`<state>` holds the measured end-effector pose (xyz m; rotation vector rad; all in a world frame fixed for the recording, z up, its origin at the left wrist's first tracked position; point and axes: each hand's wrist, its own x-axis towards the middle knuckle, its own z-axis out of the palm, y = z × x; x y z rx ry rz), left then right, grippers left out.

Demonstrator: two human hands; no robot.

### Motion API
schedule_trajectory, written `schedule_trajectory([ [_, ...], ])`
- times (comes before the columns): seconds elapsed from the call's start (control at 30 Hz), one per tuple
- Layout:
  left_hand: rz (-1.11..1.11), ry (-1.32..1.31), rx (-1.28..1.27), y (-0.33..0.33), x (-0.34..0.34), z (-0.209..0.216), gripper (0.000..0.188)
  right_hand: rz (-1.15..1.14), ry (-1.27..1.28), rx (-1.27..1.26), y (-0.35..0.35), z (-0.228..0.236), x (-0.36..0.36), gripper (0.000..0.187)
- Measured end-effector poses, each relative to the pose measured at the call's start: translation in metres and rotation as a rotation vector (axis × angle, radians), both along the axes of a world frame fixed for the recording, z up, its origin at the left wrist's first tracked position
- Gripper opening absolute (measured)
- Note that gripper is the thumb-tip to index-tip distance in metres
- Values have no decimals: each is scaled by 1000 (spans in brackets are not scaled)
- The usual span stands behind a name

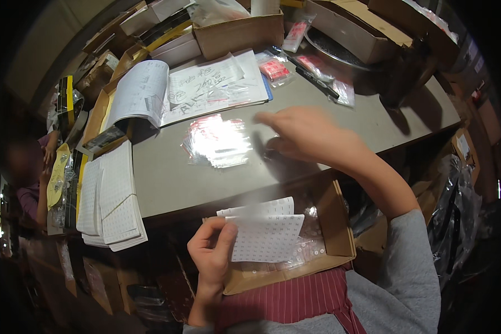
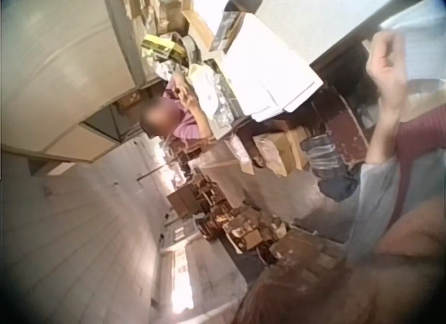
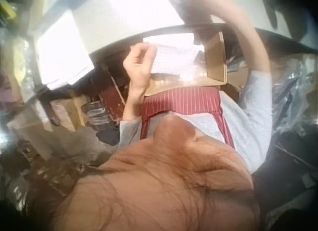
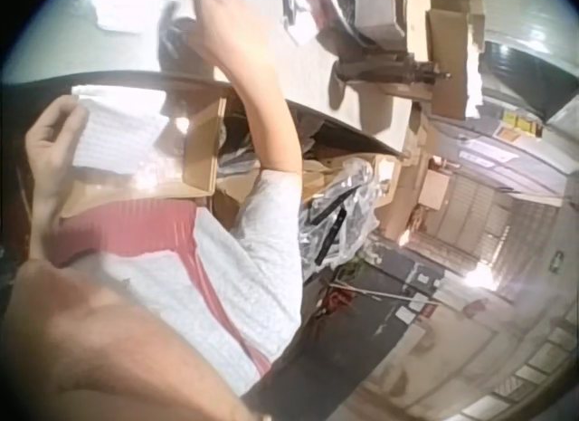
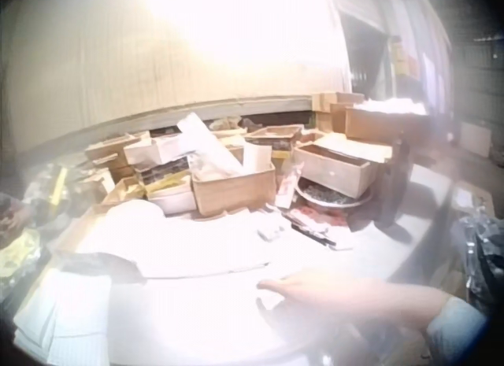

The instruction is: The person repeatedly peels small adhesive stickers from a perforated sheet and places them into a cardboard box. The person handles the sticker sheet with both hands, separating individual stickers one at a time.

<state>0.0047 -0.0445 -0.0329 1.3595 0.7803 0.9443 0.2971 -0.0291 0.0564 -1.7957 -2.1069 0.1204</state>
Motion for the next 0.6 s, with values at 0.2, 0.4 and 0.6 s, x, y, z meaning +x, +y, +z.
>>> schedule_trajectory([
  [0.2,-22,10,28,0,0,1,7,-77,-195,-210,16,-1,-5,29],
  [0.4,-42,-7,29,3,4,1,6,58,291,-191,40,3,20,20],
  [0.6,-51,-25,14,4,5,1,6,34,264,-89,42,-22,13,23],
])
